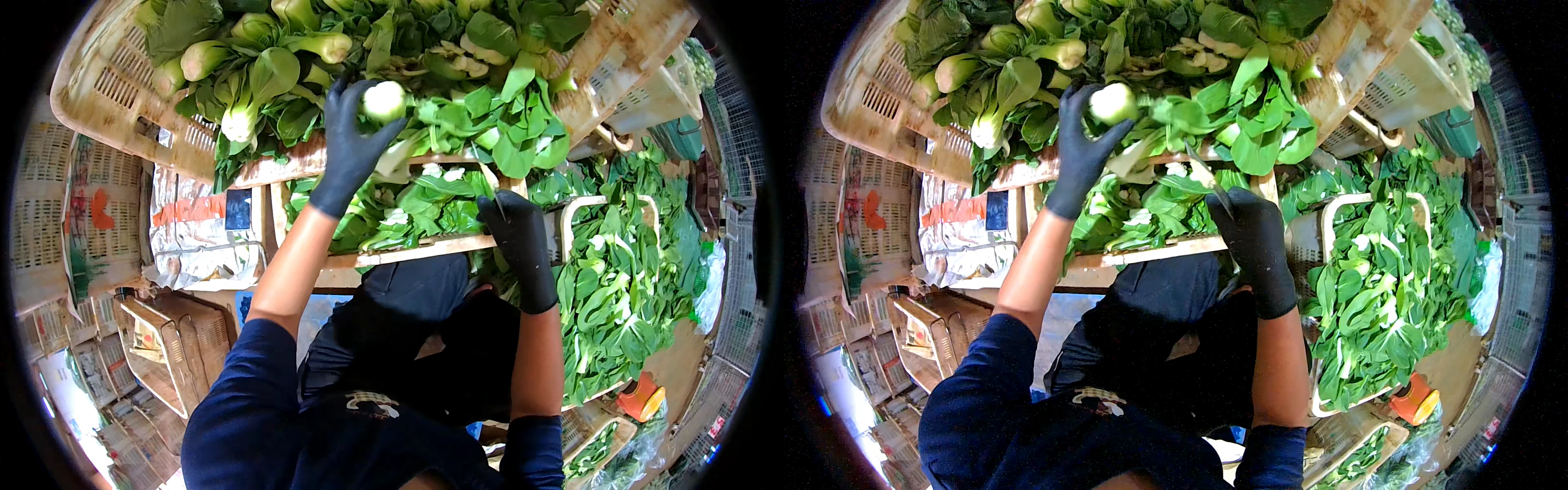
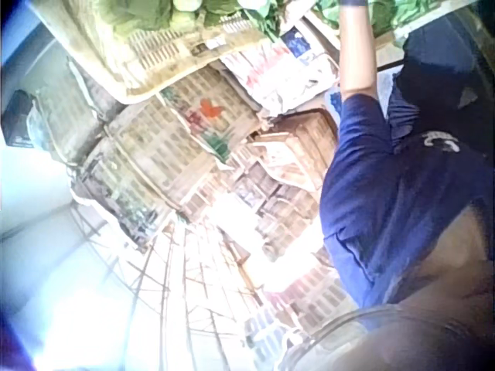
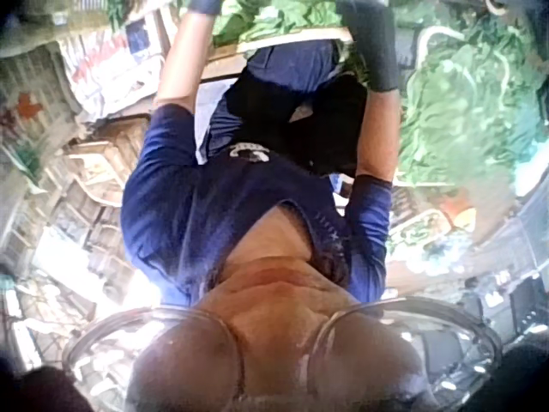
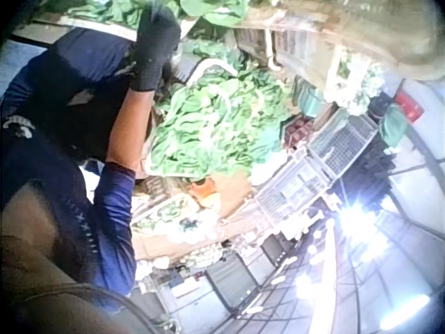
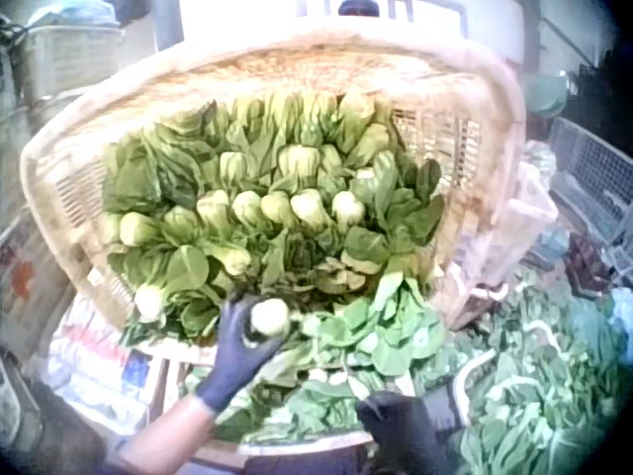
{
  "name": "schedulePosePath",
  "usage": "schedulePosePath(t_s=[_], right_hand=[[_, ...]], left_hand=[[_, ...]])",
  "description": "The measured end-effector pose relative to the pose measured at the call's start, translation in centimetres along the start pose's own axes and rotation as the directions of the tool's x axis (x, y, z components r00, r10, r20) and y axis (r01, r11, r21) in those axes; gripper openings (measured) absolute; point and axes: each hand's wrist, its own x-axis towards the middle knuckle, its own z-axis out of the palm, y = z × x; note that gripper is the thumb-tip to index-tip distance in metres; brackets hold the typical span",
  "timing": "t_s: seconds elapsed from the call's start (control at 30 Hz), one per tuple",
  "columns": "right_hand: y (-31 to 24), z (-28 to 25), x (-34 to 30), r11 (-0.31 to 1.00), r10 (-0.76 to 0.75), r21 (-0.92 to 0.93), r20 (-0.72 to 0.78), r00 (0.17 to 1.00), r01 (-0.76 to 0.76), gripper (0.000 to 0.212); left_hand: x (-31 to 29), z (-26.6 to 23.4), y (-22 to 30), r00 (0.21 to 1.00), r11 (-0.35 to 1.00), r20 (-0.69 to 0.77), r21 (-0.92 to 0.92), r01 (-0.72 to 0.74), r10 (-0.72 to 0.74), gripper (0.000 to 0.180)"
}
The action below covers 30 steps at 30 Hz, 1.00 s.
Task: The person trims the ends of bok choy using a knife while sitting among several crates of the vegetables.
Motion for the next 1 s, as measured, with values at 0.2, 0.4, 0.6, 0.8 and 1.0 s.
schedulePosePath(t_s=[0.2,0.4,0.6,0.8,1.0], right_hand=[[-1.3,3.1,-0.5,0.997,-0.011,0.077,0.091,0.996,0.004,0.023],[-1.9,4.6,-0.5,0.988,-0.156,0.039,0.157,0.975,0.151,0.016],[-1.8,4.6,-1.0,0.979,-0.185,0.118,0.16,0.97,0.167,0.018],[-1.3,5.6,-1.1,0.935,-0.351,-0.017,0.084,0.932,0.354,0.018],[-2.7,5.9,-0.6,0.943,-0.326,0.006,0.198,0.924,0.332,0.019]], left_hand=[[-2.9,-6.3,1.8,0.943,0.611,0.228,-0.72,0.33,-0.241,0.068],[-5.5,-6.9,0.9,0.559,-0.309,0.636,-0.76,0.572,-0.531,0.051],[-7.0,-7.0,1.5,0.736,0.535,0.592,-0.526,0.661,-0.328,0.057],[-6.6,-7.4,2.1,0.688,0.695,0.709,-0.418,0.585,-0.153,0.072],[-7.1,-7.4,1.6,0.611,0.718,0.776,-0.335,0.61,-0.158,0.069]])
